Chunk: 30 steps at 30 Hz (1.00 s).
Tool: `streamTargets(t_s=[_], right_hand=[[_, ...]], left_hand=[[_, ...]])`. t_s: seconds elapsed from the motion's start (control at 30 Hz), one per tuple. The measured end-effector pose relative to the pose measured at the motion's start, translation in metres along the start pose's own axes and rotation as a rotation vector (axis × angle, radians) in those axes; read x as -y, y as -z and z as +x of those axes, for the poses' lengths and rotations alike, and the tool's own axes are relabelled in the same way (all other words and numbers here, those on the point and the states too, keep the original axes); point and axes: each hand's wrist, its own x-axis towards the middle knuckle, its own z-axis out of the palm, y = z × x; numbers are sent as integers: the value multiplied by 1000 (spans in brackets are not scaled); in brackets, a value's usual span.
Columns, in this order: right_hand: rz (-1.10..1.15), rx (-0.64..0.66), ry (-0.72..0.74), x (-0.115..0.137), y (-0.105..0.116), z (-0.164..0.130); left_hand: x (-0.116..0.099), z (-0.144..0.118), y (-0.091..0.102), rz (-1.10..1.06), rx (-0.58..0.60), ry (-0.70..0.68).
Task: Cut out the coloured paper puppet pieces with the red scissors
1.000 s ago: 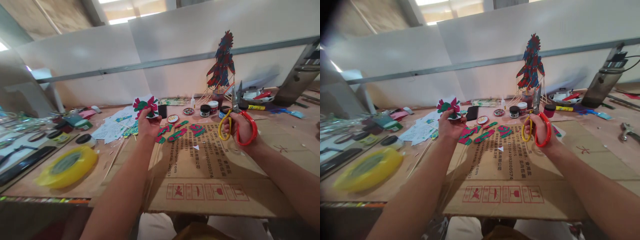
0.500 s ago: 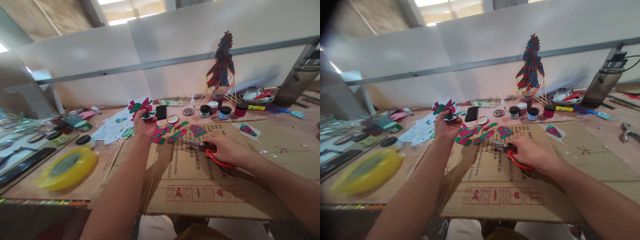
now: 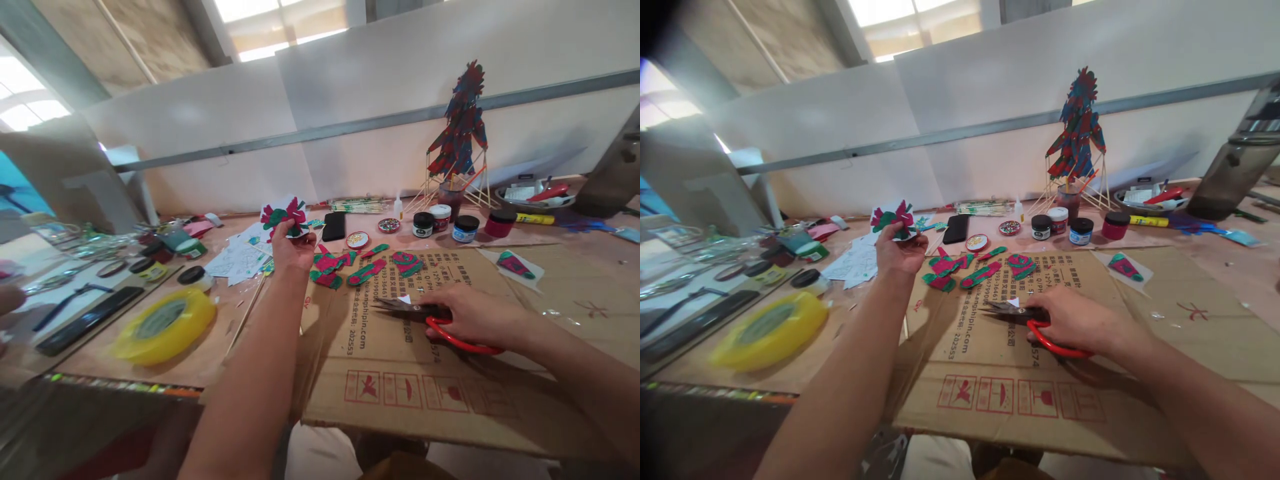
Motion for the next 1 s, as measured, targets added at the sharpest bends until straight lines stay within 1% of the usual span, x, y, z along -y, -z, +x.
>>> streamTargets(t_s=[0.1, 0.2, 0.3, 0.37, 0.47, 0.6, 0.73, 0.9, 1.0], right_hand=[[14, 17, -2, 5, 1, 2], [20, -113, -19, 8, 1, 5], [21, -238, -13, 10, 1, 6], [6, -292, -2, 11, 0, 6], [-30, -335, 7, 11, -2, 5], [-55, -362, 11, 8, -6, 4], [-97, -380, -29, -1, -6, 7], [-207, -286, -121, -6, -3, 9], [-220, -260, -118, -4, -5, 8]], left_hand=[[14, -5, 0, 35, 29, 35], [26, -12, -2, 75, 60, 79], [33, -18, -4, 100, 84, 108], [35, -22, -6, 129, 94, 128], [36, -27, -8, 165, 129, 139], [31, -30, -11, 146, 139, 111], [25, -27, -12, 127, 94, 67], [24, -20, -9, 121, 64, 47], [28, -18, -7, 146, 84, 63]])
